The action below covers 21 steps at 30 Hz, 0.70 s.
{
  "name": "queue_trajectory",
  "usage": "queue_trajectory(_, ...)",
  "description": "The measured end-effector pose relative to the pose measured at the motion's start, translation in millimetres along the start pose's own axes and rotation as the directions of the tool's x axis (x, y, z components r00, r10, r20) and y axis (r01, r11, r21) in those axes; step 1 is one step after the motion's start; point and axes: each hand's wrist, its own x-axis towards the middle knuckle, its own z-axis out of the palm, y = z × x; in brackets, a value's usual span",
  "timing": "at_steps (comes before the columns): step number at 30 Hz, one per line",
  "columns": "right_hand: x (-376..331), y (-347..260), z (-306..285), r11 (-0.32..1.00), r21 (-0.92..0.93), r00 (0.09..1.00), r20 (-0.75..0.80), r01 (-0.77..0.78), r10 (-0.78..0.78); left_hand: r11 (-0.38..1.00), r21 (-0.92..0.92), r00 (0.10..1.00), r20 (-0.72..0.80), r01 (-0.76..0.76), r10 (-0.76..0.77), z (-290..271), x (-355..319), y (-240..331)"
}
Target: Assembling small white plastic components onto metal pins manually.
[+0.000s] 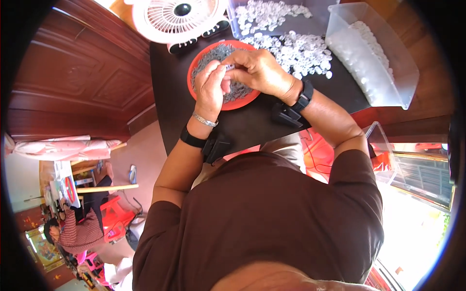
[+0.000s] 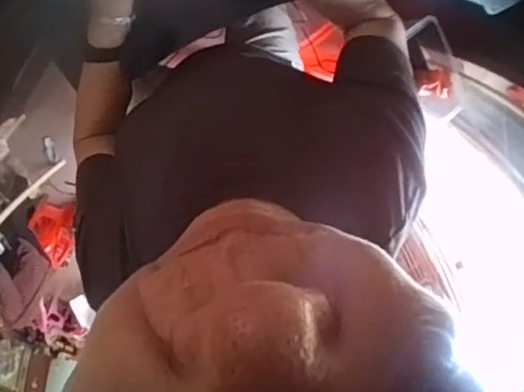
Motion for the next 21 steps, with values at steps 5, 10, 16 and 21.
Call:
queue_trajectory(5,4.1,-16.2,-6.4,0.989,-0.134,0.998,-0.034,0.055,-0.061,0.997,0.018,0.997,0.031,-0.074,0.073,5.0,-1.1,14.1)
queue_trajectory(10,11.4,-46.3,-18.8,0.965,-0.240,0.994,-0.006,0.102,-0.107,0.991,-0.049,0.992,0.005,-0.127,0.128,13.0,-12.0,34.7)
queue_trajectory(16,-1.1,-79.5,-16.6,0.976,-0.209,0.996,-0.043,0.069,-0.080,0.983,-0.078,0.985,-0.070,-0.166,0.160,23.8,-44.7,57.6)
queue_trajectory(21,-17.1,-107.9,0.7,0.988,-0.147,0.997,-0.051,0.052,-0.060,0.987,-0.035,0.986,-0.064,-0.158,0.156,14.9,-75.7,48.9)
